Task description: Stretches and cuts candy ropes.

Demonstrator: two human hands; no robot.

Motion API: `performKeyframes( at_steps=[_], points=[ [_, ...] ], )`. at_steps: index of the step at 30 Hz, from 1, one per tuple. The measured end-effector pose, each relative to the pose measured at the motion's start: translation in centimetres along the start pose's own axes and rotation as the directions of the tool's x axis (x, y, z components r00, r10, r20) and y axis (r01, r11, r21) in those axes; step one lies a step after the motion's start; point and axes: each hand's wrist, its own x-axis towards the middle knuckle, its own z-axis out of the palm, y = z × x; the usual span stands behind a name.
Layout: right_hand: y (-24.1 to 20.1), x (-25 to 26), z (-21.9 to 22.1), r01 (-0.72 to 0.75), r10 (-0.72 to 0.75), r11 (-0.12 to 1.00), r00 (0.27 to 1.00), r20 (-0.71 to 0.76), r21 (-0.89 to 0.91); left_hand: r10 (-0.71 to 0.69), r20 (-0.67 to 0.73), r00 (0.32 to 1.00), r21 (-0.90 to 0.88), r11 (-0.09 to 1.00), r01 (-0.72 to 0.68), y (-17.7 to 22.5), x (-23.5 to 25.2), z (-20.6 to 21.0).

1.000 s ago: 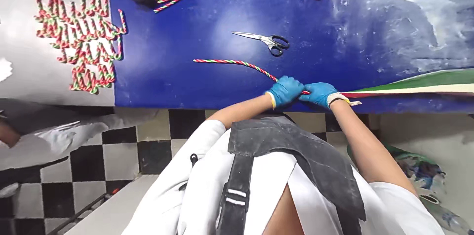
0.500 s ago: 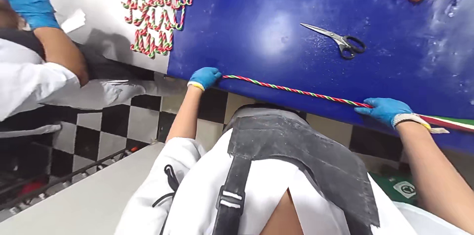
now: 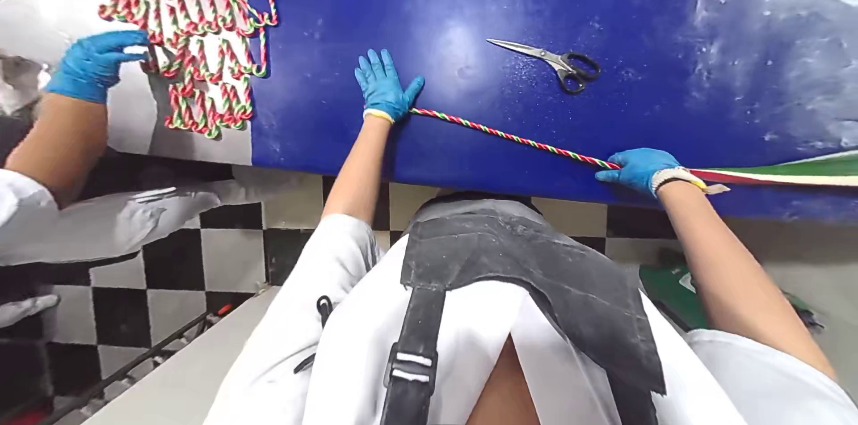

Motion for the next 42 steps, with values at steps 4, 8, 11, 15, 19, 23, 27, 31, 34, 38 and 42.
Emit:
performKeyframes(
  at_steps=[4, 8, 11, 15, 19, 23, 27, 31, 34, 38, 42],
  points=[
    [0.2, -0.1, -0.1, -0.007, 0.007, 1.0, 1.0, -0.016, 0.007, -0.135, 0.123, 0.983, 0.016, 0.991, 0.134, 1.3, -3.7, -1.8],
    [0.5, -0.1, 0.4, 0.006, -0.007, 1.0, 0.999, -0.041, -0.007, -0.277, 0.053, 0.959, 0.046, 0.96, 0.275, -1.3, -14.3, 1.4],
    [0.8, 0.4, 1.0, 0.032, -0.033, 0.999, 0.998, -0.057, -0.014, -0.251, -0.068, 0.966, -0.014, 0.968, 0.251, -2.6, -13.8, 2.9],
    [1.1, 0.9, 0.7, 0.03, -0.03, 1.0, 0.999, -0.039, 0.002, -0.163, -0.128, 0.978, -0.089, 0.984, 0.152, -1.1, -2.4, 1.6],
    [0.9, 0.9, 0.6, -0.004, 0.005, 1.0, 0.999, -0.038, 0.027, -0.18, 0.059, 0.982, -0.057, 0.981, 0.183, 0.2, -0.5, -1.5],
    [1.0, 1.1, 0.9, -0.009, 0.011, 0.999, 0.999, -0.034, 0.041, -0.327, 0.037, 0.944, -0.042, 0.943, 0.329, -2.9, -12.1, 1.1],
    [1.0, 1.3, 1.0, -0.016, 0.016, 1.0, 1.0, -0.006, 0.006, -0.365, -0.163, 0.917, -0.02, 0.93, 0.367, -6.5, -15.1, 4.1],
    [1.1, 1.6, 1.1, -0.042, 0.042, 0.998, 0.999, -0.012, 0.047, -0.285, -0.166, 0.944, -0.109, 0.957, 0.269, -5.8, -4.6, 1.8],
    [0.9, 1.3, 1.2, -0.074, 0.077, 0.993, 0.997, -0.022, 0.096, -0.218, -0.076, 0.973, -0.083, 0.974, 0.212, -4.6, 0.0, 0.1],
    [0.7, 1.3, 1.5, -0.099, 0.103, 0.985, 0.994, -0.024, 0.141, -0.329, -0.041, 0.943, -0.085, 0.942, 0.325, -5.6, -8.9, 0.7],
    [0.8, 1.4, 1.8, -0.096, 0.098, 0.991, 0.995, -0.017, 0.089, -0.409, -0.108, 0.906, -0.024, 0.912, 0.409, -9.3, -14.4, 3.0]
  ],
)
